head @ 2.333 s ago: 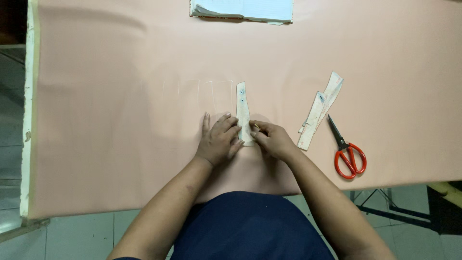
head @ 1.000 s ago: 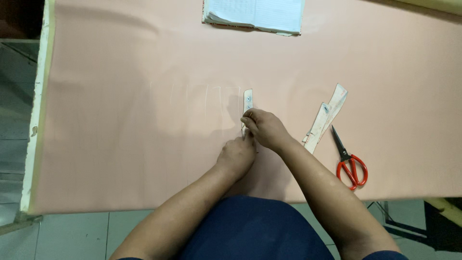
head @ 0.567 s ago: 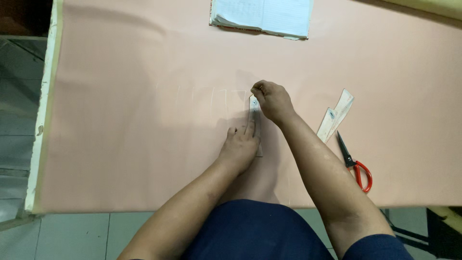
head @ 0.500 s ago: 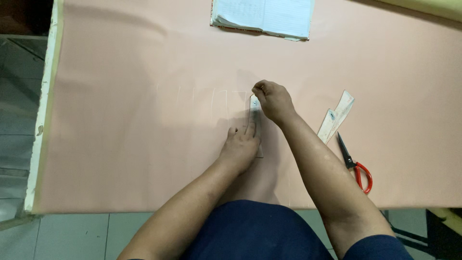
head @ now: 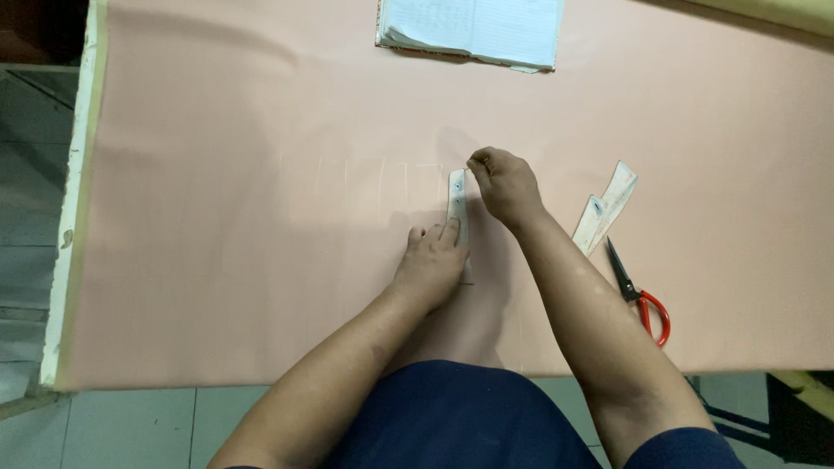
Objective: The person places a paper pattern on a large sheet of pink fabric and uses a small marking tool to trace the pattern's outline. They repeat this process for several pattern pieces, repositioning the pattern and marking each one in sequence.
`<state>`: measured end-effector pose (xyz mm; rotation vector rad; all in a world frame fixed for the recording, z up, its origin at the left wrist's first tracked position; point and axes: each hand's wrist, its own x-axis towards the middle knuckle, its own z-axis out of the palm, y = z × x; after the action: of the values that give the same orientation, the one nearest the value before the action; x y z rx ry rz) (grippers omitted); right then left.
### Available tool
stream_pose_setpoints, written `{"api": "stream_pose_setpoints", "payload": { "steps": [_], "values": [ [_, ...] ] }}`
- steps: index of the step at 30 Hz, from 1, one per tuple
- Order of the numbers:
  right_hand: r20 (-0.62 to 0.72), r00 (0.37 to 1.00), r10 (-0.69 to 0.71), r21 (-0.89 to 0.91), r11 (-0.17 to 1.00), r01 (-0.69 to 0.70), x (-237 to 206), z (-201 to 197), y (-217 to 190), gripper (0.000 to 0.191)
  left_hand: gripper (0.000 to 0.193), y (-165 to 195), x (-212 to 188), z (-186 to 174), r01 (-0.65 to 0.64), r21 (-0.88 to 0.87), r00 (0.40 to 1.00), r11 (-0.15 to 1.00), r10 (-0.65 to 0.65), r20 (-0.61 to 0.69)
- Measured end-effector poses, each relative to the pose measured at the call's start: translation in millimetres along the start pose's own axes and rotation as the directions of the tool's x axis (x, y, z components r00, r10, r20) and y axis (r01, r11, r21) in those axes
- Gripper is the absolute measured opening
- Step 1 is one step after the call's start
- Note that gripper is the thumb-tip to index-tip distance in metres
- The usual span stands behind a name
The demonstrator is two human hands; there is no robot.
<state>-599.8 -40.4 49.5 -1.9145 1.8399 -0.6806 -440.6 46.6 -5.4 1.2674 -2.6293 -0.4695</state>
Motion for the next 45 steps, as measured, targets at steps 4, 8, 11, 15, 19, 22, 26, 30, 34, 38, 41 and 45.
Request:
{"api": "stream_pose_setpoints", "payload": {
  "steps": [4, 8, 11, 15, 19, 22, 26, 30, 34, 38, 41, 45],
  "values": [
    [0.058, 0.998, 0.031, 0.028, 0.999, -0.032, -35, -1, 8, 0.023, 0.033, -3, 2, 2, 0.024, -0.041, 1.0, 0.999, -0.024, -0.002],
    [0.127, 0.991, 0.047, 0.067, 0.996, -0.056, -98, -7, 13, 0.023, 0.05, -7, 2, -6, 0.068, -0.139, 0.996, 0.988, -0.059, 0.071],
    [0.136, 0.99, 0.04, 0.083, 0.995, -0.052, -141, -9, 15, 0.022, 0.056, -8, 3, -15, 0.069, -0.139, 0.994, 0.988, -0.056, 0.096],
    [0.154, 0.981, 0.121, 0.079, 0.988, -0.134, -163, -9, 21, 0.021, 0.053, -9, 9, -23, 0.034, -0.044, 0.98, 0.998, -0.025, 0.195],
    [0.13, 0.984, 0.121, 0.042, 0.991, -0.127, -170, -8, 23, 0.022, 0.052, -14, 15, -25, 0.028, -0.084, 0.985, 0.996, -0.013, 0.17],
    [0.14, 0.978, 0.154, 0.073, 0.984, -0.165, -174, -6, 23, 0.022, 0.036, -21, 20, -23, 0.034, -0.116, 0.988, 0.993, -0.016, 0.155],
    [0.127, 0.99, 0.054, 0.139, 0.988, -0.071, -172, 4, 18, 0.019, 0.016, -29, 24, -19, 0.082, -0.164, 0.983, 0.983, -0.053, 0.176],
    [0.112, 0.991, -0.074, 0.161, 0.985, 0.055, -165, 14, 11, 0.016, 0.024, -34, 25, -18, 0.035, -0.194, 0.998, 0.98, -0.024, 0.062],
    [0.154, 0.985, -0.072, 0.152, 0.987, 0.048, -159, 15, 6, 0.015, 0.026, -37, 29, -18, 0.06, -0.198, 0.994, 0.978, -0.04, 0.101],
    [0.148, 0.987, -0.069, 0.121, 0.991, 0.051, -149, 17, 3, 0.014, 0.021, -40, 32, -21, 0.061, -0.175, 0.988, 0.983, -0.035, 0.15],
    [0.095, 0.99, -0.108, 0.085, 0.991, 0.101, -130, 21, 2, 0.013, 0.019, -42, 32, -24, 0.035, -0.197, 0.994, 0.98, -0.014, 0.109],
    [0.005, 0.978, -0.209, 0.053, 0.977, 0.208, -103, 23, 0, 0.015, 0.02, -45, 33, -25, 0.075, -0.237, 0.988, 0.969, -0.039, 0.15]
  ]
}}
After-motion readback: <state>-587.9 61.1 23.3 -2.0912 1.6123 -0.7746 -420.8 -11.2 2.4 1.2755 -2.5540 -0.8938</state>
